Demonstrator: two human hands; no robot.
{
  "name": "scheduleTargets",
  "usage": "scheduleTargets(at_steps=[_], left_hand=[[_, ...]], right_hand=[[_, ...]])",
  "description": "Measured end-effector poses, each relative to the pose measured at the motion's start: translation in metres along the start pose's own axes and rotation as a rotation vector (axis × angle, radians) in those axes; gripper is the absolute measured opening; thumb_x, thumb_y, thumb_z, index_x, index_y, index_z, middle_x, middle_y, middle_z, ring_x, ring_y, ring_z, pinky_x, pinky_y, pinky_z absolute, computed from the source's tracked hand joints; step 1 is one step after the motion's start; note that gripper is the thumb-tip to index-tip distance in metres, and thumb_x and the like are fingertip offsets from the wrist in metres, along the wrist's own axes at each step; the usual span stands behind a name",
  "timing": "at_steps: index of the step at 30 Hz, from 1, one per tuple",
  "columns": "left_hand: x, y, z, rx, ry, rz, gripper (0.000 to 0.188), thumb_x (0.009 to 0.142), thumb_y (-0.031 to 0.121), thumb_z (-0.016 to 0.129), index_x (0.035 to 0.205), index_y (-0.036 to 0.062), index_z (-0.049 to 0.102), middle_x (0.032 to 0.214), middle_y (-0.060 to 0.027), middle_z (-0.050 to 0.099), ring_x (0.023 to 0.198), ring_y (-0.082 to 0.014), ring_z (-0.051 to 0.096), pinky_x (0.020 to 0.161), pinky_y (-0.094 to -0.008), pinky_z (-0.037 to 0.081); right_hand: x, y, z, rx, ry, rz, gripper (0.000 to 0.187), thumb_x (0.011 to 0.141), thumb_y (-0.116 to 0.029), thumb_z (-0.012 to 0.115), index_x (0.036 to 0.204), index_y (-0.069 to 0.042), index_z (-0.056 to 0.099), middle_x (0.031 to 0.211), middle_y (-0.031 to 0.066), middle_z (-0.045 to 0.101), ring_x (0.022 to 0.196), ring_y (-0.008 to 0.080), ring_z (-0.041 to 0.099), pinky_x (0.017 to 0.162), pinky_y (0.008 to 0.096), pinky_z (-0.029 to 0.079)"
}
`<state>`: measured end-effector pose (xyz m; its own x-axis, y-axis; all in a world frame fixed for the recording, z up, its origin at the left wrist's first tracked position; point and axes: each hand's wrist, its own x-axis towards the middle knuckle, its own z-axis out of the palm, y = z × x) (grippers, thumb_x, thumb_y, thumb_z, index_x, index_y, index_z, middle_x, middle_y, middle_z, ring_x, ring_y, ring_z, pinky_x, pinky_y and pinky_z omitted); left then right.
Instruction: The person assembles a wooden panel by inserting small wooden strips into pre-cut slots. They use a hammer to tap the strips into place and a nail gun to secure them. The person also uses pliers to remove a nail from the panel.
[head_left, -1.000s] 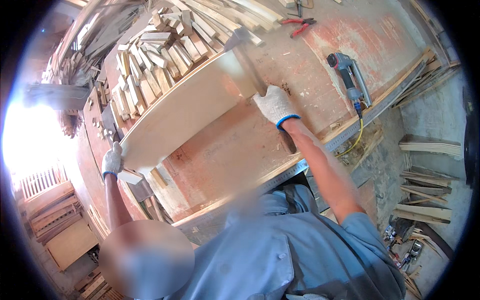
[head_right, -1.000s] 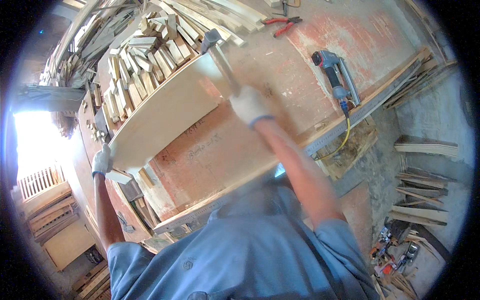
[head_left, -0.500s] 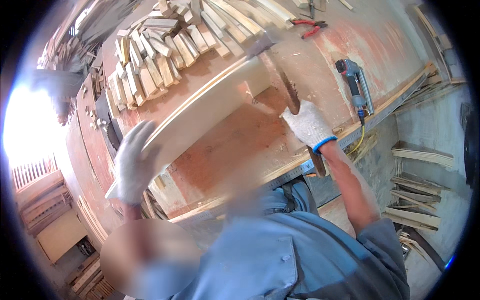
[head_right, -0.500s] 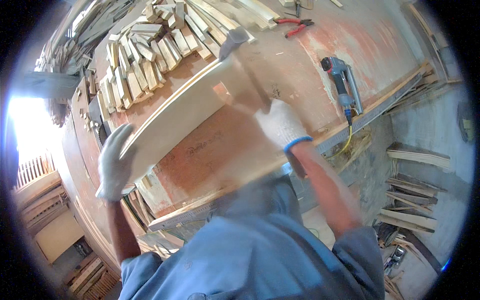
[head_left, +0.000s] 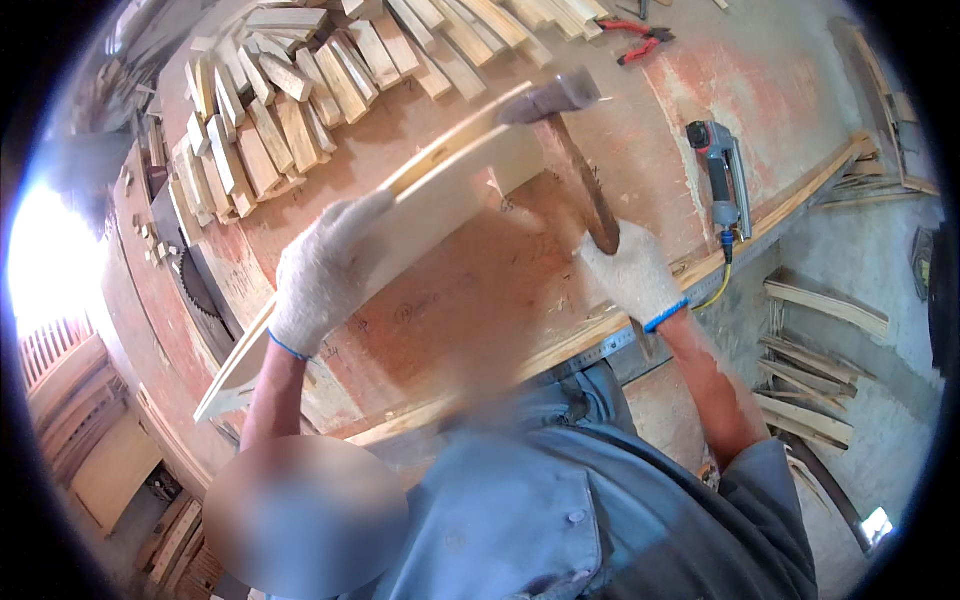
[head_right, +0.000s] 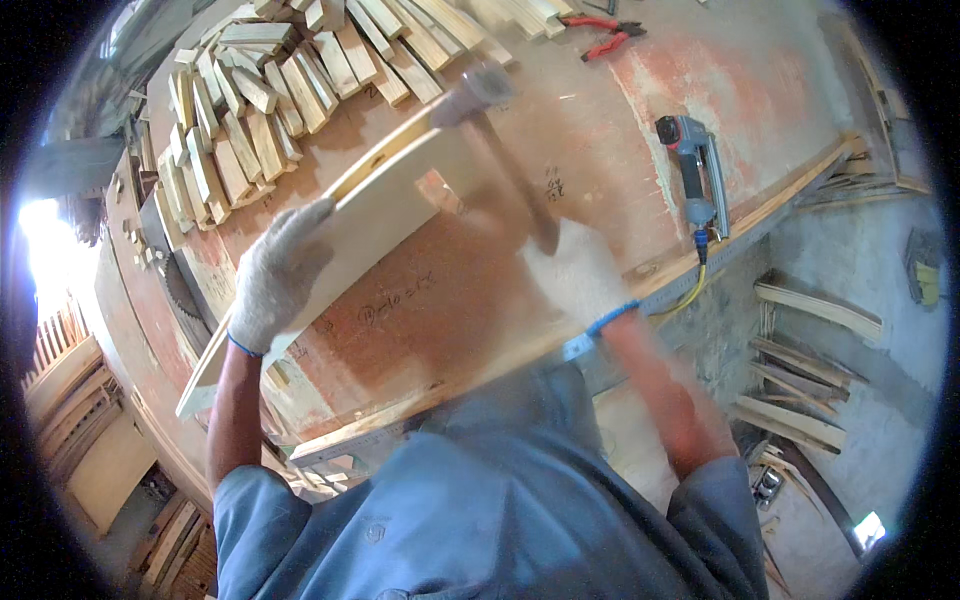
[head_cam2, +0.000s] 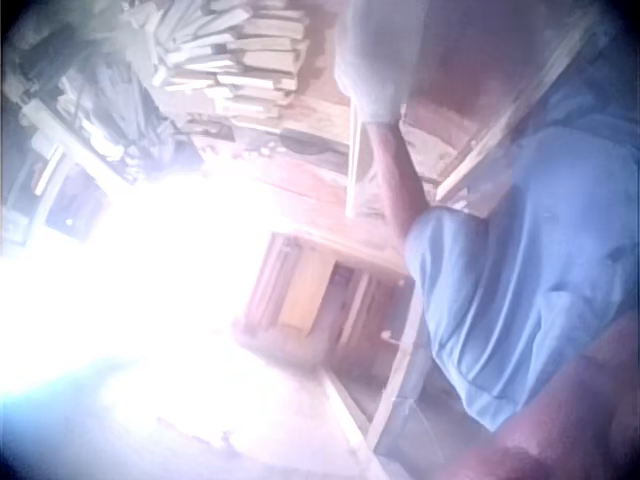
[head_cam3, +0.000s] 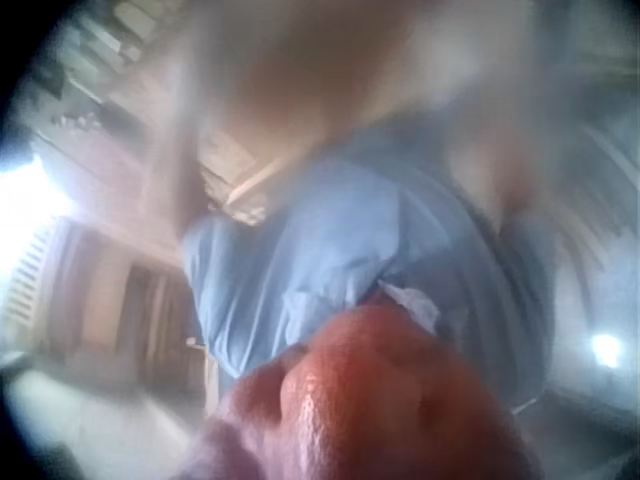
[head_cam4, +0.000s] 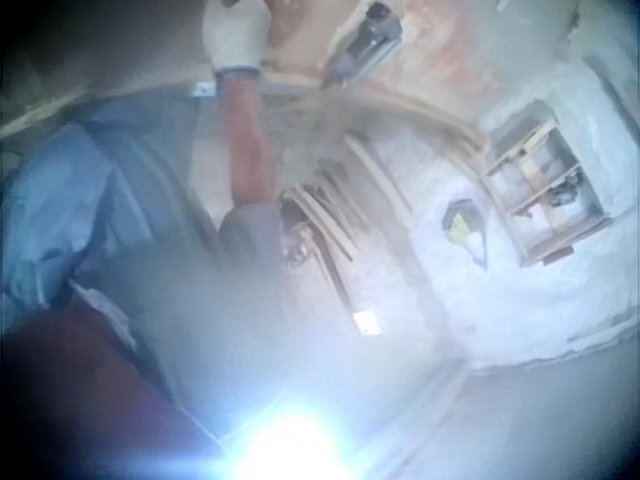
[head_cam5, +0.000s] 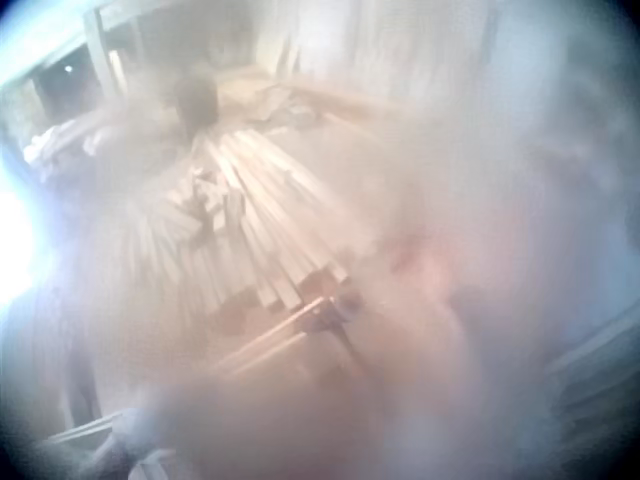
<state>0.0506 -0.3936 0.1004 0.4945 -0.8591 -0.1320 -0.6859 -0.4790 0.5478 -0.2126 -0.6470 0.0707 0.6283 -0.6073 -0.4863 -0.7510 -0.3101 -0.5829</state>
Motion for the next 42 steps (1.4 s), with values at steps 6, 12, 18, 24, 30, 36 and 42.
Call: scheduleTargets(at_steps=[6, 12, 18, 24, 30, 36, 42], left_hand=[[0.030, -0.031, -0.005, 0.168, -0.186, -0.101, 0.033, 0.093, 0.026, 0.075, 0.120, 0.0081, 0.071, 0.120, -0.0143, 0.070, 0.109, -0.0370, 0.069, 0.091, -0.0446, 0.056], [0.030, -0.034, 0.000, 0.121, -0.108, -0.061, 0.020, 0.092, 0.026, 0.071, 0.105, 0.0112, 0.074, 0.109, -0.0129, 0.068, 0.099, -0.0383, 0.069, 0.085, -0.0489, 0.055], [0.009, -0.010, 0.014, 0.242, -0.023, -0.113, 0.015, 0.091, 0.023, 0.071, 0.102, 0.0133, 0.075, 0.105, -0.0110, 0.069, 0.094, -0.0364, 0.071, 0.082, -0.0486, 0.056], [-0.030, 0.041, 0.043, 0.343, 0.159, -0.021, 0.014, 0.091, 0.017, 0.072, 0.104, 0.0126, 0.072, 0.107, -0.0094, 0.071, 0.094, -0.0340, 0.072, 0.079, -0.0474, 0.057], [-0.042, 0.062, 0.053, 0.397, 0.190, -0.018, 0.014, 0.092, 0.017, 0.073, 0.103, 0.0094, 0.072, 0.111, -0.0095, 0.071, 0.093, -0.0342, 0.072, 0.078, -0.0469, 0.057], [-0.042, 0.065, 0.055, 0.422, 0.183, -0.020, 0.015, 0.092, 0.017, 0.073, 0.102, 0.0065, 0.072, 0.113, -0.0126, 0.071, 0.092, -0.0370, 0.071, 0.077, -0.0472, 0.056], [-0.043, 0.068, 0.059, 0.442, 0.164, -0.028, 0.014, 0.093, 0.015, 0.073, 0.104, 0.0063, 0.071, 0.113, -0.0131, 0.071, 0.093, -0.0366, 0.070, 0.077, -0.0475, 0.055]], right_hand=[[0.024, -0.005, 0.005, 0.068, -0.019, -0.022, 0.033, 0.094, -0.029, 0.072, 0.102, 0.003, 0.071, 0.089, 0.0271, 0.071, 0.091, 0.0432, 0.069, 0.077, 0.0479, 0.055], [0.036, 0.011, 0.022, 0.081, 0.044, -0.061, 0.032, 0.096, -0.028, 0.073, 0.098, 0.004, 0.070, 0.077, 0.0199, 0.069, 0.073, 0.0280, 0.068, 0.070, 0.0424, 0.053], [0.008, 0.006, -0.001, 0.148, -0.061, -0.045, 0.030, 0.097, -0.028, 0.070, 0.095, 0.002, 0.070, 0.064, 0.0126, 0.063, 0.055, 0.0197, 0.060, 0.055, 0.0392, 0.049], [-0.057, 0.026, -0.036, 0.899, -0.238, 0.132, 0.013, 0.097, -0.013, 0.063, 0.098, -0.001, 0.066, 0.054, 0.0020, 0.054, 0.040, 0.0136, 0.049, 0.042, 0.0320, 0.043], [-0.057, 0.071, -0.018, 0.800, -0.027, 0.232, 0.020, 0.098, -0.019, 0.066, 0.086, -0.003, 0.067, 0.053, 0.0026, 0.056, 0.040, 0.0129, 0.052, 0.043, 0.0307, 0.043], [-0.035, 0.082, 0.023, 0.877, -0.205, 0.249, 0.025, 0.097, -0.024, 0.070, 0.082, -0.004, 0.066, 0.054, 0.0021, 0.057, 0.041, 0.0124, 0.054, 0.043, 0.0308, 0.045], [-0.033, 0.084, 0.025, 0.885, -0.264, 0.278, 0.028, 0.097, -0.024, 0.072, 0.077, -0.005, 0.064, 0.054, 0.0037, 0.057, 0.041, 0.0138, 0.054, 0.040, 0.0327, 0.044]])
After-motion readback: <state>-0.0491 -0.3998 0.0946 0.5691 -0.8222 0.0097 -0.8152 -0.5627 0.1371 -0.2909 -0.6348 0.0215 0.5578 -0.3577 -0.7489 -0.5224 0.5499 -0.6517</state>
